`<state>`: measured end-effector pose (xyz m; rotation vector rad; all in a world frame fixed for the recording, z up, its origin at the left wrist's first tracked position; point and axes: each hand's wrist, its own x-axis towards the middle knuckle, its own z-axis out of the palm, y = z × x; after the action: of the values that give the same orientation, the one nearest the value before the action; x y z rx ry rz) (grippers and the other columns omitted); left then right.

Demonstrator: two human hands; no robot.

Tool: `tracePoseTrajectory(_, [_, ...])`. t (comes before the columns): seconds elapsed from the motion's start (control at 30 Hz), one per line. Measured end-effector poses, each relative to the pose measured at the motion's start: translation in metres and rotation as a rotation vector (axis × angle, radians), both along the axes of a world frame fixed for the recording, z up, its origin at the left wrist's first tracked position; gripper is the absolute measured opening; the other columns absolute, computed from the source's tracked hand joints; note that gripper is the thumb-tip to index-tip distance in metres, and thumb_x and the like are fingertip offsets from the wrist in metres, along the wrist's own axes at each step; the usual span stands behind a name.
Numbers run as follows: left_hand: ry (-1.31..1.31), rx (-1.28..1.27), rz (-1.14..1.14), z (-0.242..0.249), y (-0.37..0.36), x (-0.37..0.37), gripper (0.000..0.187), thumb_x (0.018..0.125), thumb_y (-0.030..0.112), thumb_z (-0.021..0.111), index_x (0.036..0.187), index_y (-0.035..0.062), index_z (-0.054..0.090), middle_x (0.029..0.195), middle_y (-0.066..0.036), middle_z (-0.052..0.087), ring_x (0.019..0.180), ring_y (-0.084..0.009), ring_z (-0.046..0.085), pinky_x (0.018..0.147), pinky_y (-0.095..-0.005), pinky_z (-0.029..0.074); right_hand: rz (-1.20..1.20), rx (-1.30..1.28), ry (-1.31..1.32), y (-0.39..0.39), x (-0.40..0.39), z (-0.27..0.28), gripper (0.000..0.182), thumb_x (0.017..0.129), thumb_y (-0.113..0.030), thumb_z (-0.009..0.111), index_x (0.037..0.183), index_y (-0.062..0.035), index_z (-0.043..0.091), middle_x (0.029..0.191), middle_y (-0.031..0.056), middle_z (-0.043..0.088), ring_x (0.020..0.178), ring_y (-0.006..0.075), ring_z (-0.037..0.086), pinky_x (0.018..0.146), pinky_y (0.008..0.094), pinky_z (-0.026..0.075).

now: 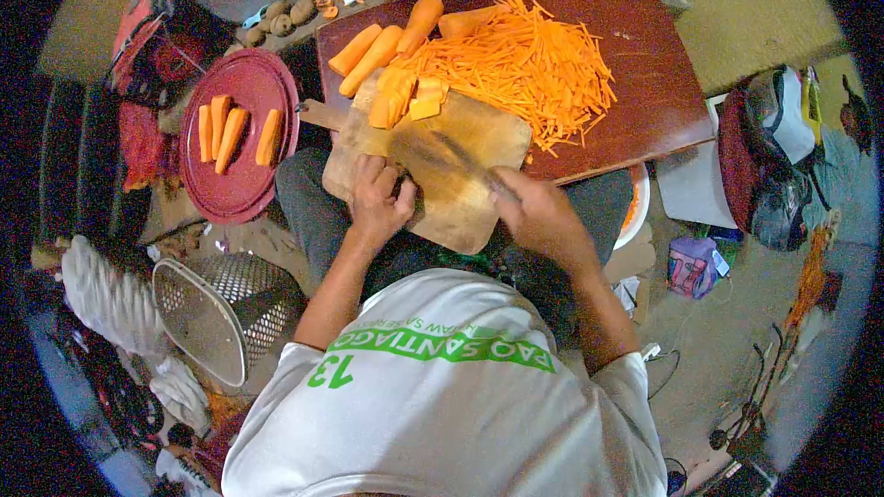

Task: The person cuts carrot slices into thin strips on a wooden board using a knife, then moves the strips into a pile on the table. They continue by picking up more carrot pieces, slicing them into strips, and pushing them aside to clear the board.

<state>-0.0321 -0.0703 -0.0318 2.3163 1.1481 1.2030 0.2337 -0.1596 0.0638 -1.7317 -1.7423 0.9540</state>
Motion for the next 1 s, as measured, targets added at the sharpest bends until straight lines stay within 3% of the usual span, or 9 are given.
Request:
tracePoseTrajectory(0.17, [0.039,0.005,-0.005,0.0,0.0,0.0,0.012,0.075,0.002,0.074,0.086,0.0017,0.068,0.087,-0.013,0.055,0.086,-0.0355,0.054,0.082,-0.0476,0.044,-0.078,-0.011,-0.057,0.033,0.054,0.015,0.036,0.102,-0.017,0.067,0.132,0.0027,0.068,0.101,0.0242,0.076,0.096,0.0345,0.077,0.087,0.0404,0.057])
tracePoseTrajectory(0.3, [0.033,0.005,-0.014,0.0,0.002,0.002,0.012,0.075,0.002,0.075,0.085,0.0018,0.069,0.087,-0.014,0.056,0.087,-0.0353,0.055,0.083,-0.0476,0.044,-0.093,0.09,-0.148,0.046,0.073,0.022,0.037,0.102,-0.027,0.069,0.129,-0.0016,0.072,0.103,0.0291,0.076,0.097,0.0453,0.077,0.084,0.0492,0.059])
tracePoseTrajectory(0.4, [0.039,-0.042,-0.017,0.006,0.004,0.003,0.012,0.076,0.004,0.077,0.084,0.0014,0.069,0.089,-0.014,0.058,0.089,-0.0358,0.057,0.084,-0.0475,0.045,-0.061,0.126,-0.301,0.044,0.071,0.031,0.04,0.102,-0.027,0.069,0.134,-0.0031,0.069,0.105,0.0271,0.077,0.097,0.0445,0.076,0.082,0.0536,0.06])
tracePoseTrajectory(0.5, [-0.049,-0.041,-0.053,0.024,0.022,0.018,0.013,0.079,0.007,0.08,0.086,0.0007,0.071,0.092,-0.015,0.061,0.093,-0.0367,0.059,0.086,-0.0475,0.046,0.044,0.362,-0.474,0.035,0.069,0.017,0.044,0.102,-0.027,0.069,0.139,-0.0046,0.063,0.104,0.0239,0.077,0.094,0.0438,0.076,0.077,0.0562,0.061])
tracePoseTrajectory(0.6, [-0.045,-0.048,-0.138,0.055,0.054,0.039,0.02,0.081,0.013,0.085,0.092,0.0007,0.074,0.097,-0.015,0.064,0.097,-0.0373,0.06,0.09,-0.0477,0.047,0.1,0.288,-0.511,0.033,0.063,0.023,0.045,0.098,-0.02,0.072,0.14,-0.0075,0.064,0.108,0.0209,0.077,0.095,0.0407,0.075,0.079,0.053,0.06])
tracePoseTrajectory(0.77, [0.051,0.024,-0.354,0.094,0.106,0.11,0.03,0.08,0.022,0.09,0.098,0.0021,0.078,0.107,-0.015,0.066,0.11,-0.0358,0.059,0.097,-0.05,0.044,0.22,0.428,-0.77,0.029,0.067,0.024,0.044,0.097,-0.017,0.069,0.138,-0.0048,0.062,0.09,0.0121,0.067,0.082,0.0339,0.071,0.07,0.0481,0.058])
tracePoseTrajectory(0.93, [0.221,0.054,-0.347,0.064,0.152,0.159,0.036,0.079,0.031,0.092,0.101,0.0047,0.081,0.118,-0.016,0.07,0.118,-0.038,0.062,0.101,-0.0531,0.046,0.279,0.557,-0.816,0.025,0.073,0.025,0.044,0.096,-0.015,0.063,0.139,-0.0022,0.061,0.086,0.0077,0.064,0.082,0.0264,0.071,0.068,0.0437,0.058])
tracePoseTrajectory(1.0, [0.27,0.04,-0.345,0.052,0.172,0.164,0.03,0.081,0.029,0.09,0.098,0.005,0.083,0.117,-0.015,0.071,0.121,-0.0373,0.06,0.103,-0.0542,0.042,0.295,0.508,-0.843,0.022,0.076,0.023,0.047,0.095,-0.018,0.064,0.139,-0.0008,0.061,0.097,0.0104,0.069,0.092,0.0274,0.074,0.074,0.0424,0.061])
